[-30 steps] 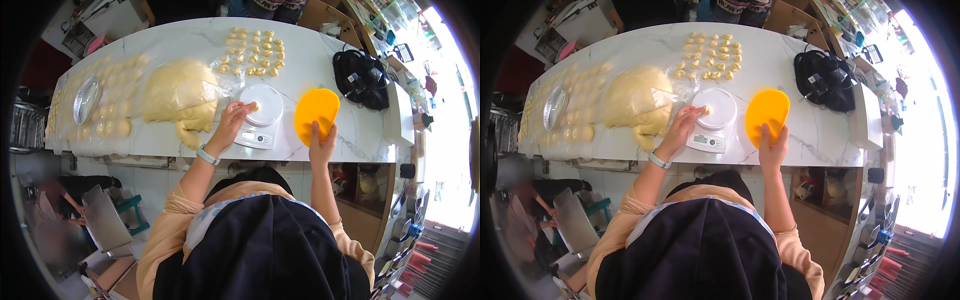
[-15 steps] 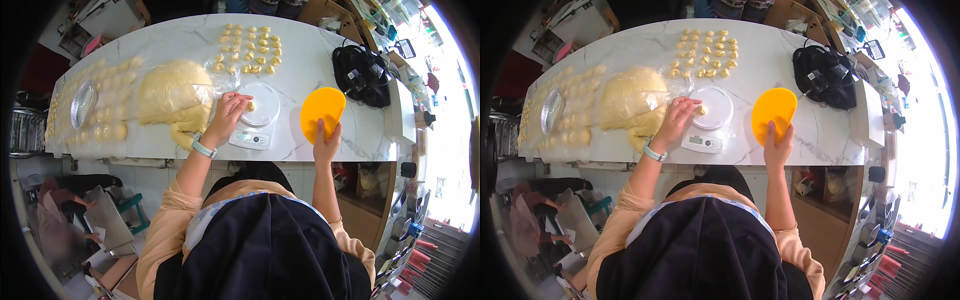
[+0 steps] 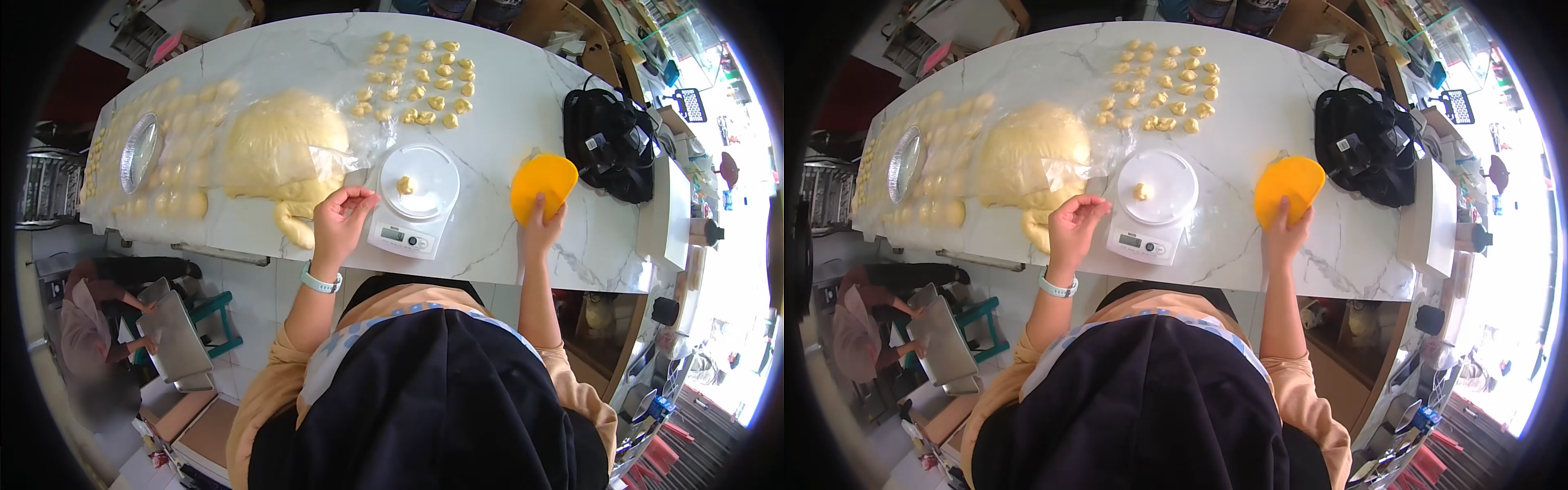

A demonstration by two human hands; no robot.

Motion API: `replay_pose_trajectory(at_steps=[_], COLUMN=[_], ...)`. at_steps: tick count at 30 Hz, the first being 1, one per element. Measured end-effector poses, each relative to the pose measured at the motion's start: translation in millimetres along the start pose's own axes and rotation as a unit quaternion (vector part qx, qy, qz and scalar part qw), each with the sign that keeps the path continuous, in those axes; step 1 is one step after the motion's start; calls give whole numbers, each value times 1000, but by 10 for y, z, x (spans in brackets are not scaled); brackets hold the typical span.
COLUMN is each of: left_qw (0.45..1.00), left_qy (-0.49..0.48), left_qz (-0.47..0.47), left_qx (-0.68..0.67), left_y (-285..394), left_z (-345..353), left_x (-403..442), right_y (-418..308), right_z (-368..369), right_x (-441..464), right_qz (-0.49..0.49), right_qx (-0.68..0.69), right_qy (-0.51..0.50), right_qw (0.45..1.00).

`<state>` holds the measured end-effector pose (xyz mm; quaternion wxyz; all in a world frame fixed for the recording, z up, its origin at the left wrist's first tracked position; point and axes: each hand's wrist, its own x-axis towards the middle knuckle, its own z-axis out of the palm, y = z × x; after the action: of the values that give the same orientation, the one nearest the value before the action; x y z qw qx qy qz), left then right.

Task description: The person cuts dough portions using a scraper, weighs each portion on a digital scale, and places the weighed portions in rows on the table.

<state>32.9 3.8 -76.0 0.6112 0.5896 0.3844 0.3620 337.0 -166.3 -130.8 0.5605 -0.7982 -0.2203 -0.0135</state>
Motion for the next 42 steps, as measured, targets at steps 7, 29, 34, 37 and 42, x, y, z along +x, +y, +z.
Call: replay_pose_trajectory(at_steps=[7,29,34,37,42], left_qw=[913,931,808,786,853], left_qy=[-122,0,70,55,58], left_qz=[248,270,263,226,150], left_qx=[300,244,523,572,497], left_y=[204,44,270,28,-161], left_z=[260,1899,984,557,178], left_x=[344,3062,1865,1532,1521], right_y=[-146,-17,-49,-52,-705], right_z=[55,-78,-181,-197,350], right_x=[4,46,316,577,950], right_qz=[59,77,79,-160,-12], right_qx=[-21,29,-173,-303,-30], right_qy=[-11,-72,-208,-163,-337], right_qw=[998,994,959,925,941])
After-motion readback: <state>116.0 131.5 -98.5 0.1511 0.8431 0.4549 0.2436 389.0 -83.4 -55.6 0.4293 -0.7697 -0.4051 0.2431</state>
